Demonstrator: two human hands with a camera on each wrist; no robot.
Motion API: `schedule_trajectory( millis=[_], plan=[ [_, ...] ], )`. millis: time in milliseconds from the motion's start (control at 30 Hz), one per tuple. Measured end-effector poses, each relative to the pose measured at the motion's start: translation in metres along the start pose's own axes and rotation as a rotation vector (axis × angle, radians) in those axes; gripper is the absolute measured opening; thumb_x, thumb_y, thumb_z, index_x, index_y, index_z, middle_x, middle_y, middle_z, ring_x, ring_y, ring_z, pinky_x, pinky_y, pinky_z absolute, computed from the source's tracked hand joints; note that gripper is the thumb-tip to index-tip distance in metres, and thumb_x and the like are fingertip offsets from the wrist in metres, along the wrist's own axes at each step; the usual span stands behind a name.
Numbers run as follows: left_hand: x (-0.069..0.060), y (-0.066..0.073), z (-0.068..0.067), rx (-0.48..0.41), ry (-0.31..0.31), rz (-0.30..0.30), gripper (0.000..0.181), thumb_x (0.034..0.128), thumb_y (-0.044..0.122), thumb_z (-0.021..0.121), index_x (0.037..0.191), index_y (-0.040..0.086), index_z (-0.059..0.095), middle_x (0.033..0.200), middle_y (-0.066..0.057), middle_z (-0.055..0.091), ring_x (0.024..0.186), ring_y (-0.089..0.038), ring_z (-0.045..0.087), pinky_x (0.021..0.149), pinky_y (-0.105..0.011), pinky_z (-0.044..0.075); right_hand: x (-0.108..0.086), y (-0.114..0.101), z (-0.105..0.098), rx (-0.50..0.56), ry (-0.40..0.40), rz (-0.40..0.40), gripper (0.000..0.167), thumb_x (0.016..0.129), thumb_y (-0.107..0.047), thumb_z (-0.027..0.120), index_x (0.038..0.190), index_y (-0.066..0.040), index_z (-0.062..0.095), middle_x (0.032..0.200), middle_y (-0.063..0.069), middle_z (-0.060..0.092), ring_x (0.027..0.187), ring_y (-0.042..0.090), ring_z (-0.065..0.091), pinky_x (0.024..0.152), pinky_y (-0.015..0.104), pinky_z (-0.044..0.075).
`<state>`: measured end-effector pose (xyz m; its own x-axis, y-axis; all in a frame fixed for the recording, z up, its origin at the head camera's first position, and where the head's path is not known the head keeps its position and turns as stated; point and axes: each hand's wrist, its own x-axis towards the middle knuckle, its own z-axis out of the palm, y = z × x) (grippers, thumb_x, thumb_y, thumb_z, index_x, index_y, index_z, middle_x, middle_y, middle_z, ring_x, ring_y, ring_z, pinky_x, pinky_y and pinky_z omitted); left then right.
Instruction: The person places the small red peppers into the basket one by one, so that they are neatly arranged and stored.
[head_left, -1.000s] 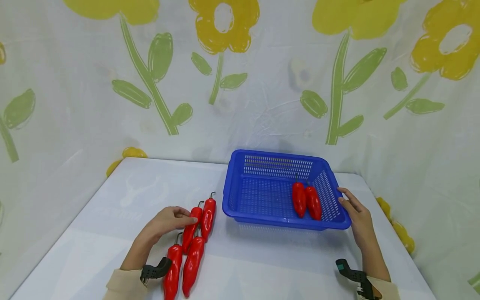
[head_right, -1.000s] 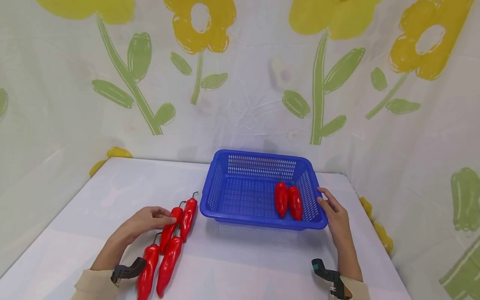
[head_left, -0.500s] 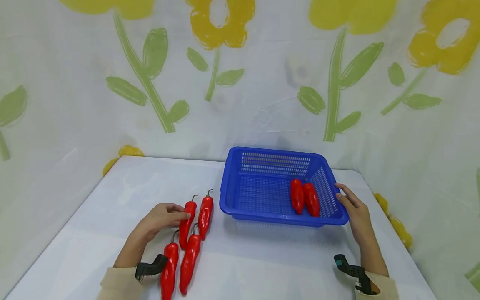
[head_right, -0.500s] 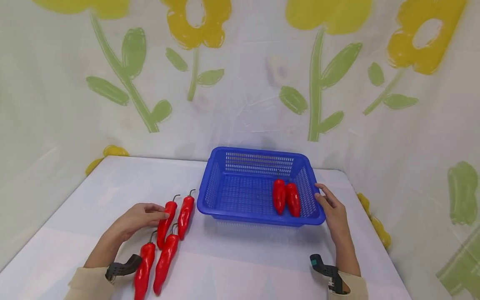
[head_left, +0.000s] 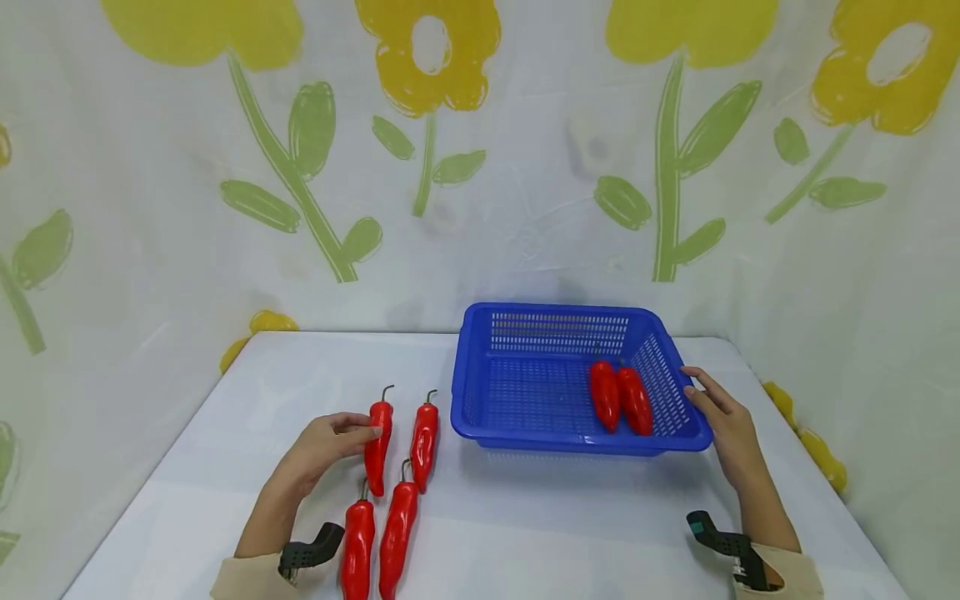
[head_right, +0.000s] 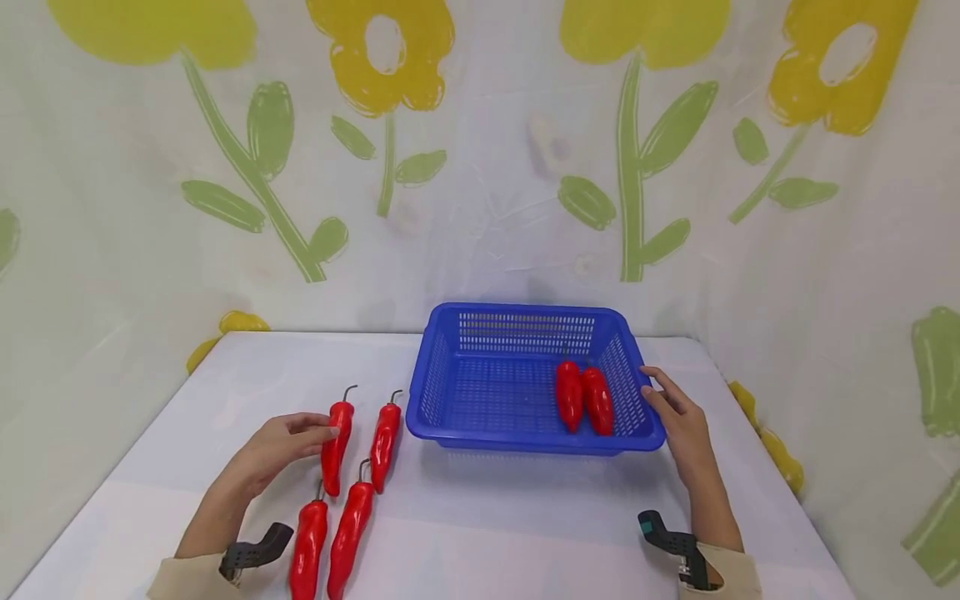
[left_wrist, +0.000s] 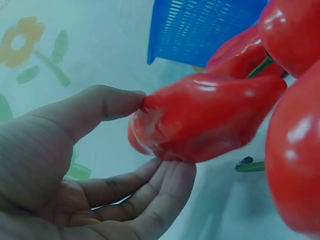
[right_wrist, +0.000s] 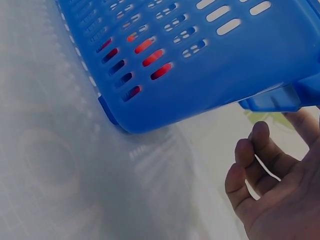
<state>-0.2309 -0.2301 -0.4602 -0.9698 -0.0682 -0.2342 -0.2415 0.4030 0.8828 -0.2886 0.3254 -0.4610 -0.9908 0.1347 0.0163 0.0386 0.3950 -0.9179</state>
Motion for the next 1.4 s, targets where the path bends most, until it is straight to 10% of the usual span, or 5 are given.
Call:
schedule_trajectory(
  millis=[467,667,933,1400],
  plan=[
    [-0.003,0.013,0.002,-0.174,-0.049,0.014,0.067,0.0918,0.036,0.072,0.140,-0.004,0.048,0.135,-0.021,0.056,0.114,-0.028,0.060,0.100,-0.045,0.050,0.003,-0.001,-0.002,-0.029,0.003,0.014,0.058,0.101,-0.056,0.047,0.154,-0.033,0.040,0.146,0.022,0.047,0.114,0.026,0.056,0.076,0.011,0.050],
    [-0.002,0.021,0.002,-0.241,-0.060,0.033,0.064,0.0938,0.036,0.070,0.140,-0.004,0.049,0.135,-0.019,0.056,0.113,-0.026,0.061,0.105,-0.046,0.046,0.003,-0.003,-0.004,-0.052,0.008,0.009,0.059,0.101,-0.058,0.045,0.155,-0.034,0.038,0.147,0.020,0.047,0.124,0.036,0.052,0.094,0.032,0.053],
    [-0.005,0.023,0.005,-0.290,-0.075,0.036,0.065,0.0953,0.036,0.069,0.141,-0.005,0.047,0.134,-0.020,0.057,0.111,-0.023,0.063,0.102,-0.043,0.048,0.004,-0.001,-0.002,-0.020,0.005,0.018,0.061,0.100,-0.058,0.048,0.154,-0.032,0.040,0.144,0.021,0.049,0.115,0.027,0.055,0.076,0.009,0.048],
    [-0.012,0.034,0.017,-0.375,-0.066,0.095,0.060,0.0963,0.029,0.068,0.141,-0.005,0.047,0.135,-0.020,0.055,0.111,-0.021,0.064,0.096,-0.035,0.053,0.005,0.004,-0.002,0.013,0.002,0.003,0.059,0.100,-0.057,0.048,0.153,-0.033,0.041,0.144,0.019,0.049,0.107,0.016,0.056,0.077,0.010,0.049]
  ],
)
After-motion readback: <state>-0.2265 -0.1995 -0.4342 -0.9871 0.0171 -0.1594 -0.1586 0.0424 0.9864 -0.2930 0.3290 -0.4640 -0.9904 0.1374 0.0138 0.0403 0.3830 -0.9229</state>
